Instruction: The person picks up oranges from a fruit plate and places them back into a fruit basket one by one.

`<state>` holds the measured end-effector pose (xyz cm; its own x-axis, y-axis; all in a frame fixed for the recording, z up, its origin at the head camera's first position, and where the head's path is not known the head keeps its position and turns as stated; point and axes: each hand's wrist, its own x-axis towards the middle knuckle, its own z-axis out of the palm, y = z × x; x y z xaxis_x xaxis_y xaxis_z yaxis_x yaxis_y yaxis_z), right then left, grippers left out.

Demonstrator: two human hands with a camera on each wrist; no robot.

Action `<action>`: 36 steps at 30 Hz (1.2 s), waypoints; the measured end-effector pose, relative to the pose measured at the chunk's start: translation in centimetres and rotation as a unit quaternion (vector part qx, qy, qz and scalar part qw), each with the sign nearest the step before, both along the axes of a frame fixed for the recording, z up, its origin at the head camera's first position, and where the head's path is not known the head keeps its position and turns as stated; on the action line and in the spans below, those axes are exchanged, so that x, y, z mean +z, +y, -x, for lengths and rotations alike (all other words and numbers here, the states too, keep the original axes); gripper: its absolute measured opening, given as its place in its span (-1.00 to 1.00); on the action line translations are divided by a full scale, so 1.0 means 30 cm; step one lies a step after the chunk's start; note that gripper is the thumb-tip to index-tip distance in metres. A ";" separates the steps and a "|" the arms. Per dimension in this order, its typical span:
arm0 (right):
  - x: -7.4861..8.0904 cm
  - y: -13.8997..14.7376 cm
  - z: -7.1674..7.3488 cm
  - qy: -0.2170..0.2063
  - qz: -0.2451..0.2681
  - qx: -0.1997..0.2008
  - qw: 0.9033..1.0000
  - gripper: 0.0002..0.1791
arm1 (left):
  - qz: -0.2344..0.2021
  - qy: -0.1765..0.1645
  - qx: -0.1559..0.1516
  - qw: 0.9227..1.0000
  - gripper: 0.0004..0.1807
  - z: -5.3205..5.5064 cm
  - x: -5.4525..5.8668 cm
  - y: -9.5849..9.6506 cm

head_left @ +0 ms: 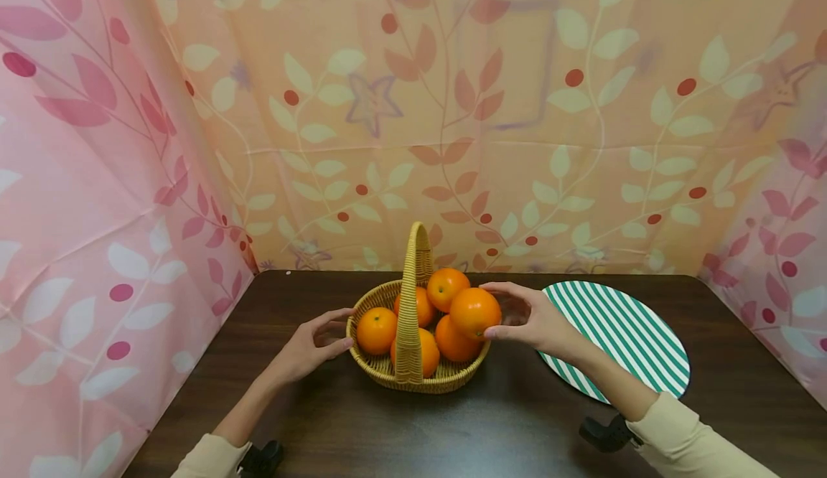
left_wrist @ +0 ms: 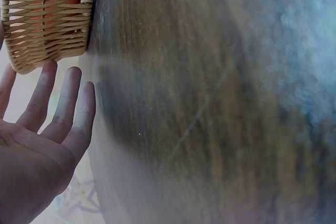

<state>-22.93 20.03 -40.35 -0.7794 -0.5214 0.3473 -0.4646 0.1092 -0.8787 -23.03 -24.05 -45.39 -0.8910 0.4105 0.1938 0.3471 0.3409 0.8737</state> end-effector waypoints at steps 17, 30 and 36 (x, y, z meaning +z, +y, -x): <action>-0.029 -0.103 -0.062 0.118 -0.045 0.032 0.991 -0.21 | -0.002 0.002 0.001 1.000 -0.42 0.000 0.003 -0.006; -0.029 -0.121 -0.075 0.143 -0.060 0.032 0.987 -0.20 | -0.002 -0.004 0.000 1.000 -0.42 0.002 0.004 -0.001; -0.029 -0.099 -0.074 0.148 -0.072 0.032 0.986 -0.17 | 0.003 -0.004 0.001 1.000 -0.42 0.000 0.006 -0.002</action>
